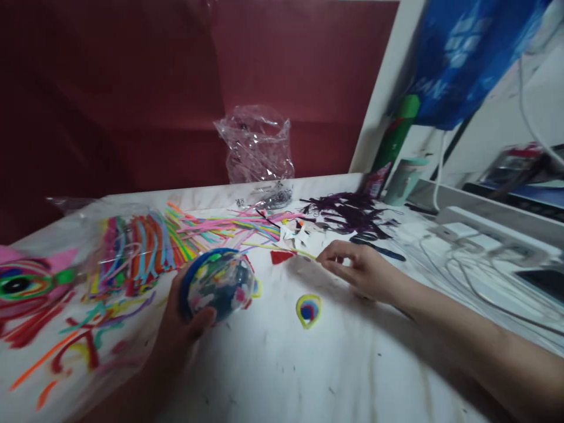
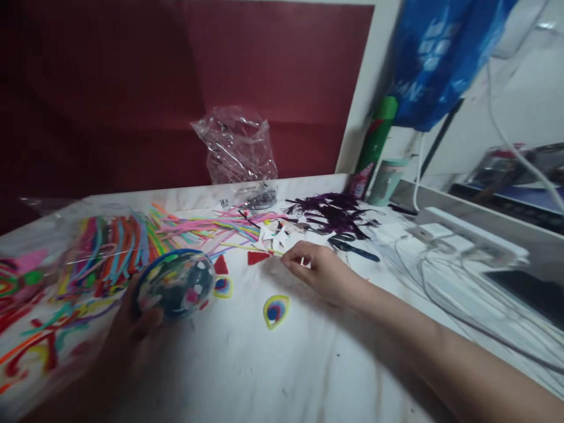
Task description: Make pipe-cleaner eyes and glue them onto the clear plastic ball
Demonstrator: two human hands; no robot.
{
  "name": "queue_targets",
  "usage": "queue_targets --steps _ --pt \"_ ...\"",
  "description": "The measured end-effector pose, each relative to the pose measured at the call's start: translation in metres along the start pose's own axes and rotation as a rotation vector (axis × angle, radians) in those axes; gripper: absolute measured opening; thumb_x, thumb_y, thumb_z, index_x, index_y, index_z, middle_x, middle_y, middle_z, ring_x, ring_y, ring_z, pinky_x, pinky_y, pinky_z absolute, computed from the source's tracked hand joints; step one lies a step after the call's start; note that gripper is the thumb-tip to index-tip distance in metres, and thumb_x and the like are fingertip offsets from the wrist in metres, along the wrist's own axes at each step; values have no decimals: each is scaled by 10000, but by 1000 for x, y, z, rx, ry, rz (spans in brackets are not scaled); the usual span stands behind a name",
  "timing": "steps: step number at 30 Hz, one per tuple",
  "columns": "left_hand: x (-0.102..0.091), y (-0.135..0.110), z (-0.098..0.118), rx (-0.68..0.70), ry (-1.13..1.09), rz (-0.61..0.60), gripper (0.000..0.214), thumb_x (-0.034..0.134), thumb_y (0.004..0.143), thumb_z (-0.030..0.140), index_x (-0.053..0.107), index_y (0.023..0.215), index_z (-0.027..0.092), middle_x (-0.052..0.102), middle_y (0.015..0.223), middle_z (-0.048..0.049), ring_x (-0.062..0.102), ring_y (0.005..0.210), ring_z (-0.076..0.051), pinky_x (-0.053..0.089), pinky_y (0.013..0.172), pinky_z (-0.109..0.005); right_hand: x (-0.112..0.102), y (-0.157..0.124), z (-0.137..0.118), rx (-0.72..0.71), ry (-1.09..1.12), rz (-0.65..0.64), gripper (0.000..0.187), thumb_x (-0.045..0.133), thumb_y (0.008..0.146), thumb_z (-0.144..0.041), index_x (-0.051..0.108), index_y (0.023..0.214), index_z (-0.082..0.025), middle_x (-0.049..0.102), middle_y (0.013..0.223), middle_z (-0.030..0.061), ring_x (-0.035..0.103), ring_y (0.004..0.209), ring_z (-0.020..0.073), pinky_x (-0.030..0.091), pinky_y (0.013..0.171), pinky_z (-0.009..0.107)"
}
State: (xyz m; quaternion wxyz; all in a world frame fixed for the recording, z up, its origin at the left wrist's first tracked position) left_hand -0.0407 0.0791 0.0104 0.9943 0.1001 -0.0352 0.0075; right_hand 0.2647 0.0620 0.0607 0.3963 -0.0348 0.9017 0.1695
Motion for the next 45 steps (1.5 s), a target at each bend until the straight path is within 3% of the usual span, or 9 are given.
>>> queue_targets --steps 5,8,13,18,20,26,35,40,45 --pt "6 -3 -4 -29 38 -40 856 787 513 507 441 1240 217 615 1141 -77 607 998 -301 550 749 -311 45 -10 -1 -263 -97 -346 260 560 817 -181 647 1059 -141 636 1035 131 576 968 229 471 852 358" --pt "11 -6 -7 -65 93 -76 915 795 477 524 426 1255 215 615 1136 -103 626 951 -312 565 658 -311 62 -17 -6 -367 -171 -427 355 564 805 -119 614 1152 -172 620 1092 128 535 1036 243 438 892 383" --pt "20 -10 -7 -91 59 -169 960 808 495 507 372 1300 218 554 1257 -135 591 1058 -342 556 768 -353 63 -15 -5 -297 -287 -453 436 638 750 -106 600 1179 -176 620 1044 128 539 994 266 438 860 402" --pt "25 -12 -6 -85 30 -189 959 813 495 514 393 1301 204 551 1265 -138 573 1093 -340 535 833 -354 59 -11 0 -151 -105 -498 176 664 727 -111 682 883 -190 624 875 58 574 844 198 462 731 296" --pt "26 -12 -7 -88 21 -196 955 812 500 509 396 1303 202 556 1259 -137 578 1086 -333 534 831 -346 59 -10 7 -32 84 -506 86 638 771 -213 661 842 -171 627 822 42 572 732 164 450 634 268" --pt "23 -12 -13 -174 -36 -166 883 763 560 535 412 1298 201 587 1216 -144 636 956 -320 569 696 -350 64 -8 16 250 623 -463 388 645 731 -535 620 735 -148 619 683 -5 516 611 112 410 623 261" --pt "20 -11 -15 -197 -99 -72 867 801 501 498 498 1253 190 665 1099 -113 633 956 -313 551 777 -357 60 -3 21 361 762 -299 410 693 682 -540 580 615 -151 401 451 -87 240 431 51 138 432 237" --pt "18 -13 -18 -256 -144 2 823 827 466 461 556 1205 221 699 1018 -64 639 931 -294 549 760 -332 56 -2 14 339 805 -268 436 726 618 -568 583 637 -157 414 463 -86 256 432 50 147 428 232" --pt "29 -17 -19 -270 -266 -95 761 821 506 458 574 1187 222 695 1035 -80 643 927 -292 550 732 -333 41 -7 3 281 836 -187 407 730 641 -548 577 698 -175 468 507 -71 318 451 60 204 433 217"
Point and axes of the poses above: each hand's wrist, its own y-axis towards the middle knuckle, its own x-axis out of the palm, z = x × y, the point moved 6 cm from there along y, towards the middle knuckle
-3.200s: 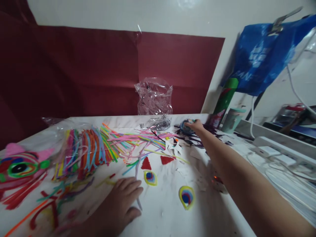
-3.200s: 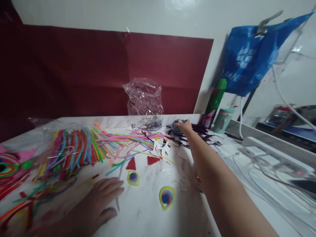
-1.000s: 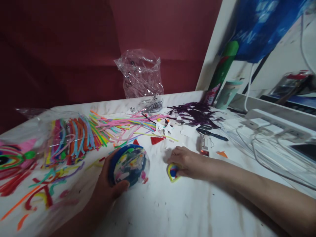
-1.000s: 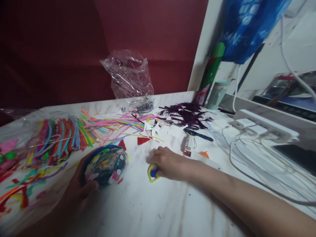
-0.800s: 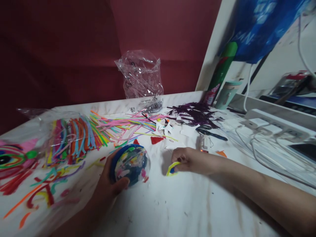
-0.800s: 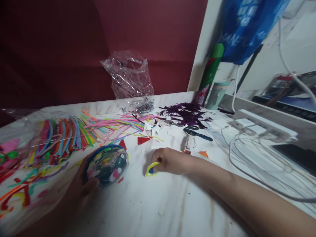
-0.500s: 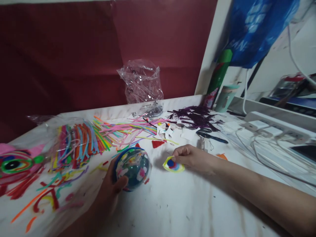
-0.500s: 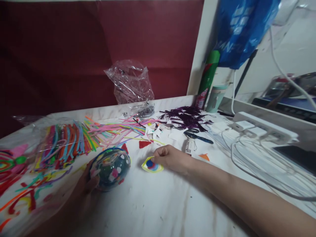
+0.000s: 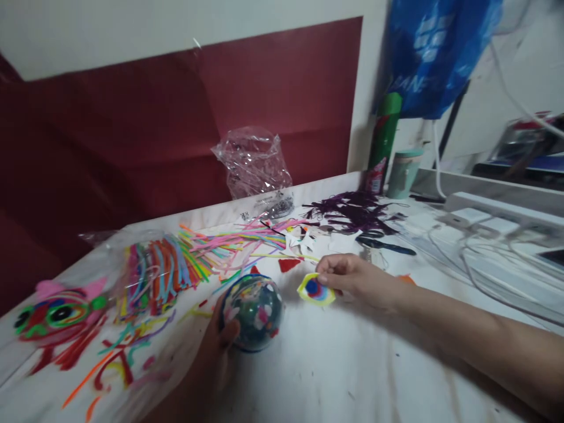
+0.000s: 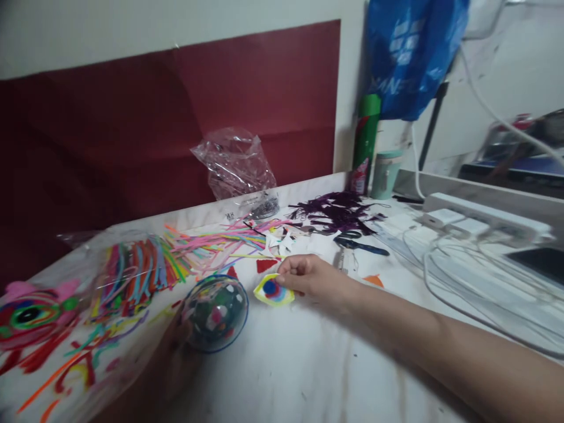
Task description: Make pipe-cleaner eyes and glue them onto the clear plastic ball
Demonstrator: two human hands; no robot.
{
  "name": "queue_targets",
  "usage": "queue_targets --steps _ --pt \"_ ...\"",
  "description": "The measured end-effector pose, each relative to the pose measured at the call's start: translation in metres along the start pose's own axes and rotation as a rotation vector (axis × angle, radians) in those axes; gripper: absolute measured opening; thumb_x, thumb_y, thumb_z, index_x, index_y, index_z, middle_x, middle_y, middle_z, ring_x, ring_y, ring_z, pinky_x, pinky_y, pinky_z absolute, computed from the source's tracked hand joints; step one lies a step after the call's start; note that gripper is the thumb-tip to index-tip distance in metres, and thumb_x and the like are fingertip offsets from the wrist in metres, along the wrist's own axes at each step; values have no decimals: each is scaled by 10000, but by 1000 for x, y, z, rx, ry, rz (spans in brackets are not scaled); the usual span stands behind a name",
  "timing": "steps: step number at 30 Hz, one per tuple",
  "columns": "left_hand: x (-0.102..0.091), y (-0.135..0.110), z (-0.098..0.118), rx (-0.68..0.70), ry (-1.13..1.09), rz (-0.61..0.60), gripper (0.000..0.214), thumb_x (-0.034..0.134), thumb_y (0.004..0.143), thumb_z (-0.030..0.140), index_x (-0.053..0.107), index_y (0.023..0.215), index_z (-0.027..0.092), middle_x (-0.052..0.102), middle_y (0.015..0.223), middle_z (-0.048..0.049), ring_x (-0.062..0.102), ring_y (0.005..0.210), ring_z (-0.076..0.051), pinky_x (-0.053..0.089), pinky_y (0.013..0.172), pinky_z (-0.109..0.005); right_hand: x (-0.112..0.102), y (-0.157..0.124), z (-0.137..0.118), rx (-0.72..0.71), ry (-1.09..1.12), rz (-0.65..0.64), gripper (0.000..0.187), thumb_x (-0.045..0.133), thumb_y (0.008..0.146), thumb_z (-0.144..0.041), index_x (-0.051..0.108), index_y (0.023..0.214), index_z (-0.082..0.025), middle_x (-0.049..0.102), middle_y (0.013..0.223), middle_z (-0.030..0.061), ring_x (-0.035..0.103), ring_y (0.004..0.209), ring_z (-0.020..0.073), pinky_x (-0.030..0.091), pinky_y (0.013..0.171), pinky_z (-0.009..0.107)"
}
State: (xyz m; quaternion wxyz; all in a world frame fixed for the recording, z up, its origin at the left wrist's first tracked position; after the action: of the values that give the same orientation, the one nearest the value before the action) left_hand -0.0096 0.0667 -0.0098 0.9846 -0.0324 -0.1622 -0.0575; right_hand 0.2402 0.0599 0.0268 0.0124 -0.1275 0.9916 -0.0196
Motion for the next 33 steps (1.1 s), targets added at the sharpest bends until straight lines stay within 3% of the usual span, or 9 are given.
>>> queue_targets --steps 4,9,14,19,27,30,33 --pt "7 -2 3 -7 -61 -124 714 796 570 453 580 1204 205 683 1080 -103 628 985 -303 520 835 -376 -7 -5 -19 -129 6 45 332 728 691 -490 631 720 -173 582 648 -10 463 590 102 350 563 241" --pt "13 -4 7 -31 -198 -280 531 751 641 456 652 1101 209 692 1059 -91 632 974 -302 509 857 -393 -2 -6 -33 -181 25 48 270 719 720 -453 646 726 -192 627 733 13 514 681 135 391 648 268" --pt "10 0 3 -31 -230 -312 348 691 731 390 689 996 165 710 987 -87 633 974 -289 486 893 -382 20 -5 -45 -211 -29 -39 294 701 728 -464 616 714 -183 635 835 31 530 753 158 394 683 292" --pt "10 4 2 -55 -344 -299 405 648 780 373 625 1135 180 675 1114 -87 602 1055 -266 444 960 -384 31 4 -56 -240 -29 -37 298 710 717 -462 626 709 -176 619 777 14 507 714 141 374 673 284" --pt "3 9 3 -101 -447 -220 310 649 779 395 660 1010 190 707 1014 -52 641 937 -229 523 807 -332 29 22 -38 -101 292 0 296 779 649 -434 614 645 -188 590 633 -18 514 640 127 378 625 261" --pt "5 6 5 -57 -371 -274 327 656 772 340 653 1054 174 700 1034 -77 646 929 -234 518 817 -322 27 24 -30 -80 321 8 289 788 650 -411 613 637 -181 592 638 -17 496 621 112 368 603 245" --pt "9 0 4 -47 -263 -385 493 701 710 307 593 1173 177 697 1015 -117 670 813 -258 546 688 -335 24 25 -29 -91 345 15 305 805 621 -418 617 645 -178 593 646 -16 491 606 107 377 604 249"
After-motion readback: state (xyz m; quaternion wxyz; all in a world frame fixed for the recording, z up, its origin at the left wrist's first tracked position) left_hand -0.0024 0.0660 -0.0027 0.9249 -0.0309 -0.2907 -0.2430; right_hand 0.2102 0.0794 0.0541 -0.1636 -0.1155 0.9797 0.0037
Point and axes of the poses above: each hand's wrist, its own y-axis towards the middle knuckle, its own x-axis out of the palm, z = x × y, the point moved 6 cm from there along y, towards the middle knuckle
